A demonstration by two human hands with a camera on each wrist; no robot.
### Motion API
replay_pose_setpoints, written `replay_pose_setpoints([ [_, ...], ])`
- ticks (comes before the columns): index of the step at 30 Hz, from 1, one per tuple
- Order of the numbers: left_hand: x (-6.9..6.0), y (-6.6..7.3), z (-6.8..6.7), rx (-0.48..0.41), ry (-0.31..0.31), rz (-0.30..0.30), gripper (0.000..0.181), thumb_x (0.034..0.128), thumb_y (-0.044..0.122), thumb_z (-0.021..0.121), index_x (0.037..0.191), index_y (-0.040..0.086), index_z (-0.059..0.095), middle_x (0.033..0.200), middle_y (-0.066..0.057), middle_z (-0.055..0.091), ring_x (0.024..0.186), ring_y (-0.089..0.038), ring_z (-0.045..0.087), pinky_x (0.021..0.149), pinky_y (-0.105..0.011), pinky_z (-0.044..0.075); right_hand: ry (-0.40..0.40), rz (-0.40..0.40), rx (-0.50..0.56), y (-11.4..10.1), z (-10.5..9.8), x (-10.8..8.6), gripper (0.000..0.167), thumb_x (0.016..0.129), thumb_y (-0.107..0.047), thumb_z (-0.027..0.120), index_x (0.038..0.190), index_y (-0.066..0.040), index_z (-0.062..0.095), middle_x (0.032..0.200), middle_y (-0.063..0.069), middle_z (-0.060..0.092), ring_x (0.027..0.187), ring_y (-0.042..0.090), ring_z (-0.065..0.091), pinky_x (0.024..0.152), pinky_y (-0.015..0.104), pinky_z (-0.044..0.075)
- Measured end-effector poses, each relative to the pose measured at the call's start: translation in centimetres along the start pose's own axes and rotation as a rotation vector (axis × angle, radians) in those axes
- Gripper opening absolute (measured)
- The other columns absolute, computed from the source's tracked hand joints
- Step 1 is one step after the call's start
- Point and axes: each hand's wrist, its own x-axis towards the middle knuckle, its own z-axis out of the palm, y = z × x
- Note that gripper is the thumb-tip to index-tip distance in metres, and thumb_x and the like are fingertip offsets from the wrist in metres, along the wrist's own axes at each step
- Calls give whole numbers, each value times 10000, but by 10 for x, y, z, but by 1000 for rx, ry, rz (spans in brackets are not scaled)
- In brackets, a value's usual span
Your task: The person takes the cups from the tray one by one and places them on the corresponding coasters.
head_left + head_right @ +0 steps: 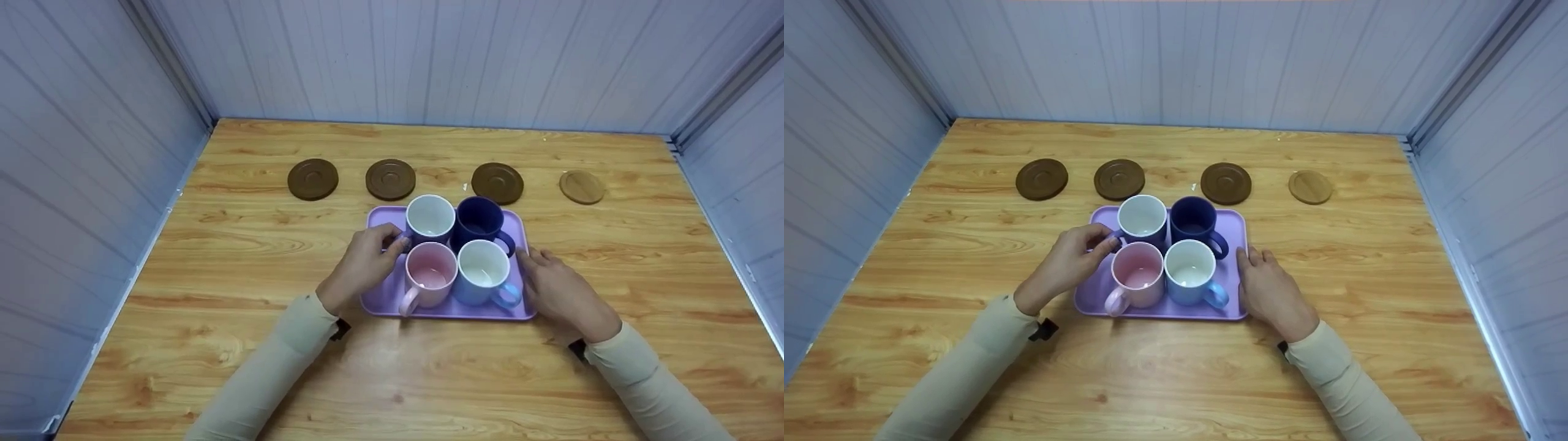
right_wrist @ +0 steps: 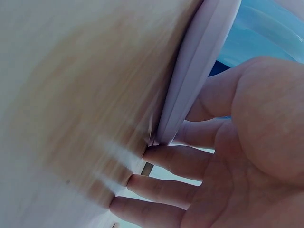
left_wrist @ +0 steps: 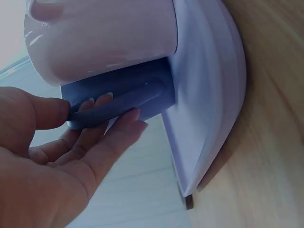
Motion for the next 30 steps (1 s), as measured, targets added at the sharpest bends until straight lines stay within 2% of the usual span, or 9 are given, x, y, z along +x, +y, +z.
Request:
replay_pose_setpoints([
  [3, 0, 0, 2, -16, 9, 5, 146, 1026, 129, 638, 921, 62, 712, 844, -28, 682, 763, -139, 590, 689, -298, 525, 0, -6, -5, 0, 0, 0, 527, 1014, -115, 526, 1489, 103, 462, 1494, 329, 491, 1340, 554, 487, 1107, 647, 400],
  [11, 0, 1, 4, -37, 36, -18, 124, 1010, 101, 653, 927, 61, 736, 861, -42, 715, 761, -134, 600, 668, -275, 526, 36, -34, -6, 0, -1, -1, 511, 997, -78, 538, 1468, 113, 483, 1460, 336, 521, 1299, 554, 521, 1086, 644, 424],
  [18, -1, 0, 6, -39, 59, -13, 112, 997, 89, 666, 920, 56, 741, 864, -31, 741, 785, -124, 625, 676, -270, 519, 57, -45, -10, 0, 1, 0, 491, 993, -68, 513, 1446, 119, 503, 1428, 363, 535, 1271, 571, 535, 1077, 643, 431],
  [30, 1, 1, 8, -58, 87, -52, 94, 985, 85, 685, 957, 49, 767, 872, -35, 749, 819, -126, 657, 723, -283, 561, 33, -29, -10, 1, 0, 0, 499, 1010, -80, 514, 1467, 117, 481, 1462, 359, 504, 1290, 583, 514, 1087, 653, 416],
])
